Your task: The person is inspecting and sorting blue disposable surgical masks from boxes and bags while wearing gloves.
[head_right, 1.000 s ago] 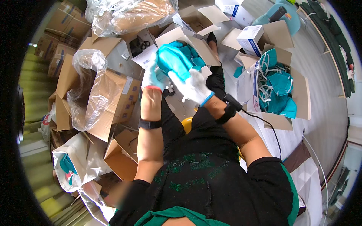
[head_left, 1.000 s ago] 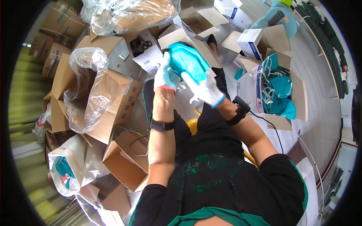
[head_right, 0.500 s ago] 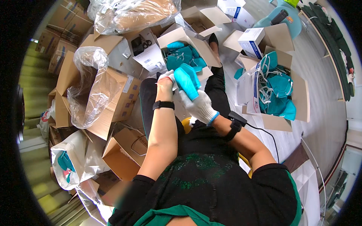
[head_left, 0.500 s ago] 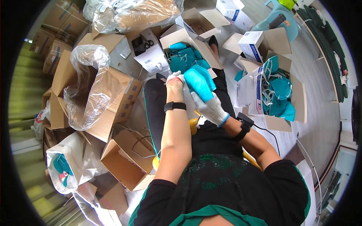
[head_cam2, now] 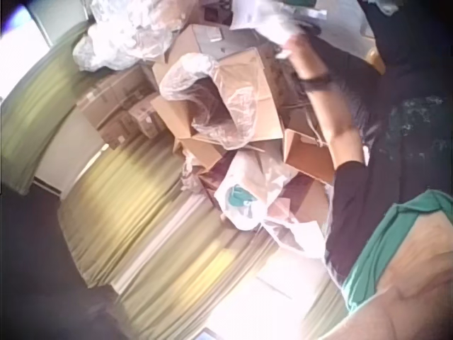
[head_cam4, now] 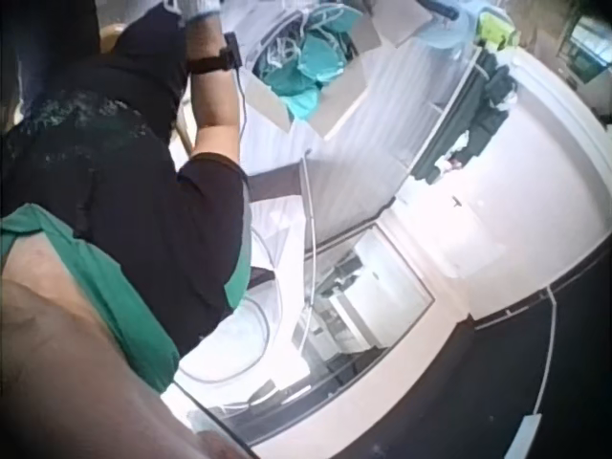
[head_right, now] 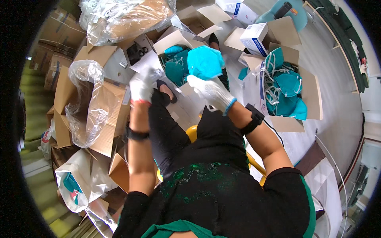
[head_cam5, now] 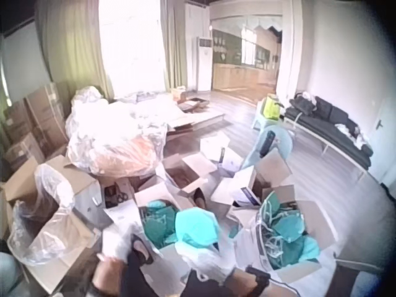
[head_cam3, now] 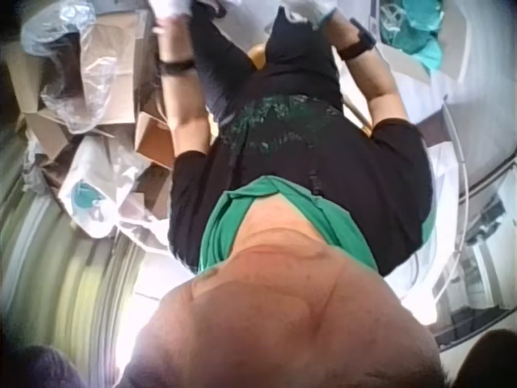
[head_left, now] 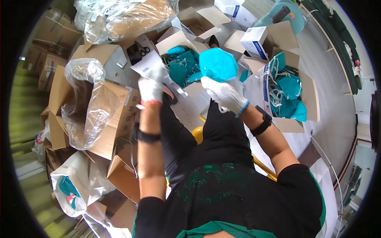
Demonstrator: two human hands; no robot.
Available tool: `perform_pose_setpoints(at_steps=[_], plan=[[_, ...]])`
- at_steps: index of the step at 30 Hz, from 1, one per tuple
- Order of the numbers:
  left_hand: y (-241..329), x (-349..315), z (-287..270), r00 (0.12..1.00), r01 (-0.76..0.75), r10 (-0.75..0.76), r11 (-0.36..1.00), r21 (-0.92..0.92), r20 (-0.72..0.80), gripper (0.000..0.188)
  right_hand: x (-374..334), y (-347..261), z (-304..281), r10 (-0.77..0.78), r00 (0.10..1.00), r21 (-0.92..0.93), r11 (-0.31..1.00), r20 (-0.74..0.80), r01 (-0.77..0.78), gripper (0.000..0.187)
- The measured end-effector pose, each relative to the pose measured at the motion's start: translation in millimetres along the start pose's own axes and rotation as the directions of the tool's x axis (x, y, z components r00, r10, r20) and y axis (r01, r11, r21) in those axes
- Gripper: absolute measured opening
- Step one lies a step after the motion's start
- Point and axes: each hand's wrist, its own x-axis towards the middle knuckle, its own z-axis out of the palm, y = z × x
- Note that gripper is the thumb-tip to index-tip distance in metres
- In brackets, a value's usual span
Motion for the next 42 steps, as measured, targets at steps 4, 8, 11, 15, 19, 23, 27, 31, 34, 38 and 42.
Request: perform_pose_setpoints(at_steps=[4,8,11,15,19,23,27,31,34,38,42], plan=[[23.7,-94.8,65.3,0.963,-0.018,0.021,1.000,-0.016,0.268,0.034,44.3,-1.3,-18.9,0.525,0.733,0.677,0.349,0.432,-0.648,0.030],[15.3,-95.9,102.8,0.938,0.317,-0.320,0.635,-0.705,0.134,0.037,49.9,-27.9,-40.4,0.331,0.853,0.511,0.692,0.404,-0.510,0.053],[1.7,-84.4,92.3,0.891,0.392,-0.391,0.410,-0.823,0.230,0.029,28.9,-39.5,-61.1,0.245,0.943,0.517,0.791,0.224,-0.328,0.060],[-0.8,-62.2,48.7,0.879,0.452,-0.373,0.448,-0.771,0.299,0.029,13.0,-17.8,-82.4,0.279,0.960,0.860,0.488,0.012,-0.153,0.040],[15.9,-67.7,25.4,0.780,0.619,-0.345,0.548,-0.563,0.523,0.029,23.3,29.7,-75.9,0.306,0.702,0.737,-0.498,0.643,-0.457,0.019],[24.6,-79.7,31.1,0.609,0.631,-0.153,0.689,-0.358,0.778,0.046,35.0,29.2,-64.9,0.058,0.828,0.692,-0.584,0.558,-0.425,0.035],[21.6,-79.1,29.8,0.762,0.521,-0.137,0.710,-0.474,0.633,0.048,43.3,-4.5,-53.2,0.211,0.897,0.829,-0.506,0.388,-0.240,0.036],[24.1,-70.7,25.6,0.754,0.603,-0.339,0.695,-0.391,0.563,0.051,56.0,-33.0,-37.7,0.325,0.822,0.753,-0.634,0.468,-0.179,0.035],[25.8,-58.6,37.1,0.604,0.777,-0.642,0.343,-0.529,0.471,0.046,67.5,-52.0,-31.8,0.528,0.651,0.795,-0.572,0.546,-0.203,0.035],[6.1,-40.4,59.0,0.521,0.677,-0.615,-0.126,-0.726,0.592,0.040,70.6,-63.4,-34.9,0.621,0.646,0.880,-0.438,0.444,-0.183,0.029],[-33.6,-23.2,75.6,0.487,0.654,-0.720,-0.073,-0.753,0.494,0.032,59.7,-62.8,-34.9,0.605,0.766,0.968,-0.028,0.216,-0.250,0.030]])
